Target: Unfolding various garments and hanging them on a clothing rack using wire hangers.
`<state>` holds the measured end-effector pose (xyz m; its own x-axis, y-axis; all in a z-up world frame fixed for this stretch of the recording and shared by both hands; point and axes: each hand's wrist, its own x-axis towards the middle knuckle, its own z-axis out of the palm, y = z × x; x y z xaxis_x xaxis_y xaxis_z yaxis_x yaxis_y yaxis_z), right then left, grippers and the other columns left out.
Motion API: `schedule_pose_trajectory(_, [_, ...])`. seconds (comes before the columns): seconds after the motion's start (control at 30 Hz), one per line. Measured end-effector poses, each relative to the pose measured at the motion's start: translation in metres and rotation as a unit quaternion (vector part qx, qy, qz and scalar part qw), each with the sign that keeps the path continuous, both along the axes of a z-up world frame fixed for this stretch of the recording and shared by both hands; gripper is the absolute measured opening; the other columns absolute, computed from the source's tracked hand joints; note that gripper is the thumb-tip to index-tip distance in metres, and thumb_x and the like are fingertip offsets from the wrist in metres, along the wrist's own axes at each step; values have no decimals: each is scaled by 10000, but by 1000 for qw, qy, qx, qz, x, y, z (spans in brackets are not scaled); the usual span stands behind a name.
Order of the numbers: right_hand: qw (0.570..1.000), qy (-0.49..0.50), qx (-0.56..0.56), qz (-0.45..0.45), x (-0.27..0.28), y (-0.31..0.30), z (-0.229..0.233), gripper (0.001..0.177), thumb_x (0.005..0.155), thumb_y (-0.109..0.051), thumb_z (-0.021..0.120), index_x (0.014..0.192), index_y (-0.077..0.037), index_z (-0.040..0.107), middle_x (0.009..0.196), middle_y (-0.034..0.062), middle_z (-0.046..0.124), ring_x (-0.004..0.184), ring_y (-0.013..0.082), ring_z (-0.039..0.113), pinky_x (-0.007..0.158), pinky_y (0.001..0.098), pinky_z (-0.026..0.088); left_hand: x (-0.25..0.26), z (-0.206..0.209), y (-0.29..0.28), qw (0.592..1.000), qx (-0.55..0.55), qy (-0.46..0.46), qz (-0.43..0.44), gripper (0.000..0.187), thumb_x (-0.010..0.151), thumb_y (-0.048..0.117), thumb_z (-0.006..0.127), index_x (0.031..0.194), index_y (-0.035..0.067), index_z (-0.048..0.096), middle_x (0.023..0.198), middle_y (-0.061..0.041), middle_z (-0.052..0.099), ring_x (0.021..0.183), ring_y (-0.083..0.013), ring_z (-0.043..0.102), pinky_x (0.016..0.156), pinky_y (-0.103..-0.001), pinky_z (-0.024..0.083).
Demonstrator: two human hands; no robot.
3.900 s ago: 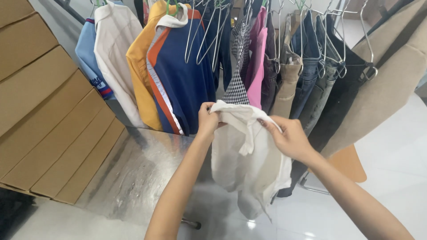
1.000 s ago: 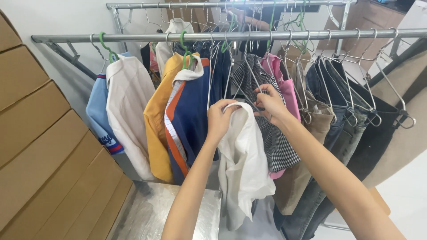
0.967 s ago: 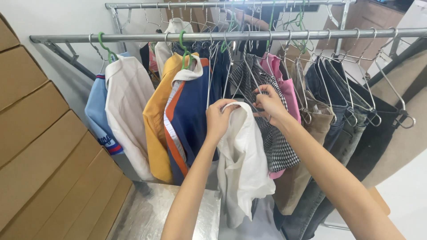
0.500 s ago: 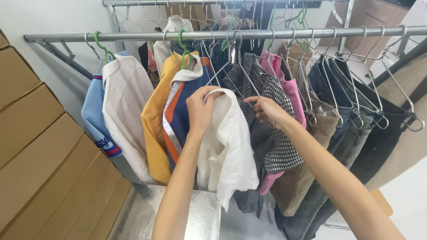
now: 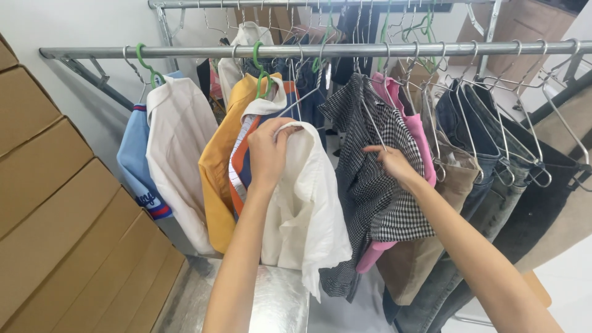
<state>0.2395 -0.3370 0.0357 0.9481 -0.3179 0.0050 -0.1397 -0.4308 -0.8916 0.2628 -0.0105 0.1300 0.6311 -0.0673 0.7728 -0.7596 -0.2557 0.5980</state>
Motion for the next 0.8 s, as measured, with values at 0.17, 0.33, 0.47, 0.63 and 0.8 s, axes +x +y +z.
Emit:
schedule_pose_trajectory(0.17, [999,-22,36,14,-20,2,5,567,938,-103,455,1404,-193,764,1112,171,630,894,224,540,742,340,499,0,-25,-10,999,24,26,-2,152,1010,105,749,945,211,836,958,22,825,979,-202,797,912,-326,614])
schedule_pose_trajectory(0.33, [994,-14,106,35,-69,12,33,616,923,-100,442,1481,-145,700,1197,154,607,1010,207,536,801,338,511,-6,-52,-20,999,20,33,2,103,1022,98,733,1009,153,819,1188,-109,813,1169,-358,749,976,-462,608])
schedule_pose_trajectory(0.47, [984,14,168,61,-130,12,67,745,910,-59,387,1633,-158,534,1429,317,525,1144,388,586,879,486,503,-27,-55,-20,996,42,6,79,56,992,129,760,1007,121,813,1549,-238,586,1384,-507,548,1078,-604,524])
schedule_pose_trajectory(0.63, [974,-11,197,115,-177,-45,56,849,883,-99,423,1723,-223,396,1450,440,572,946,464,753,671,489,595,-23,-91,-32,970,55,-129,200,69,967,348,803,919,308,773,1309,7,500,1047,-270,536,921,-405,530])
schedule_pose_trajectory(0.8, [968,11,190,164,-240,-88,62,761,1041,-290,455,1760,-307,208,1504,252,645,760,345,673,595,383,509,-50,-104,-58,951,112,-211,195,234,939,16,739,1041,220,790,1069,3,582,547,-163,521,409,-360,416])
